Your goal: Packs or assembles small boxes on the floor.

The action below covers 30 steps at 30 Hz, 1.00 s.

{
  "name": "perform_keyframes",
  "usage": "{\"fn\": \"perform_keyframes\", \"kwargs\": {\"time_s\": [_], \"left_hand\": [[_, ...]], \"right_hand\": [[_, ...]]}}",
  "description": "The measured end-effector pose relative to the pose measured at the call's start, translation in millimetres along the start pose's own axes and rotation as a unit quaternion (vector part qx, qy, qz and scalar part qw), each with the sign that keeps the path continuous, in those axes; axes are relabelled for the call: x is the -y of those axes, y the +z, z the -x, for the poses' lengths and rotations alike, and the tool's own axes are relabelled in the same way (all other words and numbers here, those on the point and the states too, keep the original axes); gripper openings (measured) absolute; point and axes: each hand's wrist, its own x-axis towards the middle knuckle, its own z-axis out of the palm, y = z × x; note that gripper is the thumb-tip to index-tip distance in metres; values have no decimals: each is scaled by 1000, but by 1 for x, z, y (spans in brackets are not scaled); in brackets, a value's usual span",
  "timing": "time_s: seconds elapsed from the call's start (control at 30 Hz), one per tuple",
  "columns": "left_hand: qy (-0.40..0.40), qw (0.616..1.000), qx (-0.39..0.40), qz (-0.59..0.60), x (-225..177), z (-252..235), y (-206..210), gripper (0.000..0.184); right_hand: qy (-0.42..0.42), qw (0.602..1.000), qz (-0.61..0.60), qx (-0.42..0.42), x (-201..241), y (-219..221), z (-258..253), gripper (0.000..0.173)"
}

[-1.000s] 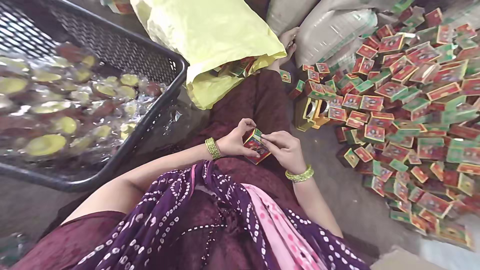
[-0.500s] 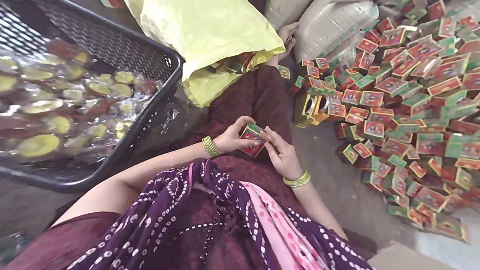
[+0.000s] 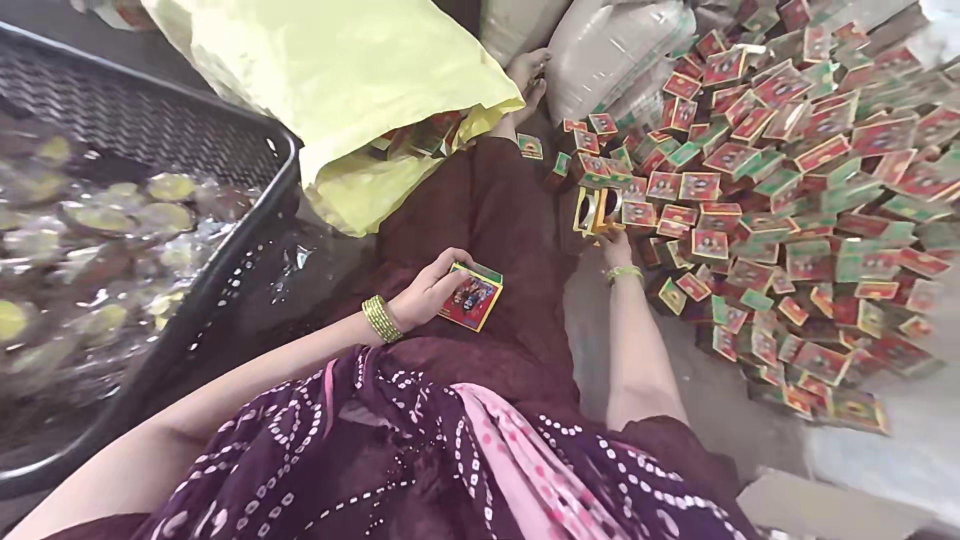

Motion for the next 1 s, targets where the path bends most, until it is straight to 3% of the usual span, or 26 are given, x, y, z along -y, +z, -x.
{"fn": "perform_keyframes", "kwargs": {"time_s": [0.13,0.37,0.6,0.73,0.9,1.0], "left_hand": [[21,1000,5,14,3,-5,0,30],[6,1000,5,0,0,-9,-2,30],[17,1000,6,1,2,-8,-3,31],[22,1000,6,-4,2,-8,-2,32],[19,1000,3,-10,0,-5,-1,32],[18,1000,-5,-8,-1,-4,-1,31]], "right_hand": [[2,996,64,68,-10,8,-44,46],[7,990,138,35,6,7,-56,45],[135,986,-101,12,8,-6,-18,45],[152,987,-27,38,17,-6,15,43],[100,995,19,17,4,12,11,38],[88,985,149,-5,21,12,21,36]]}}
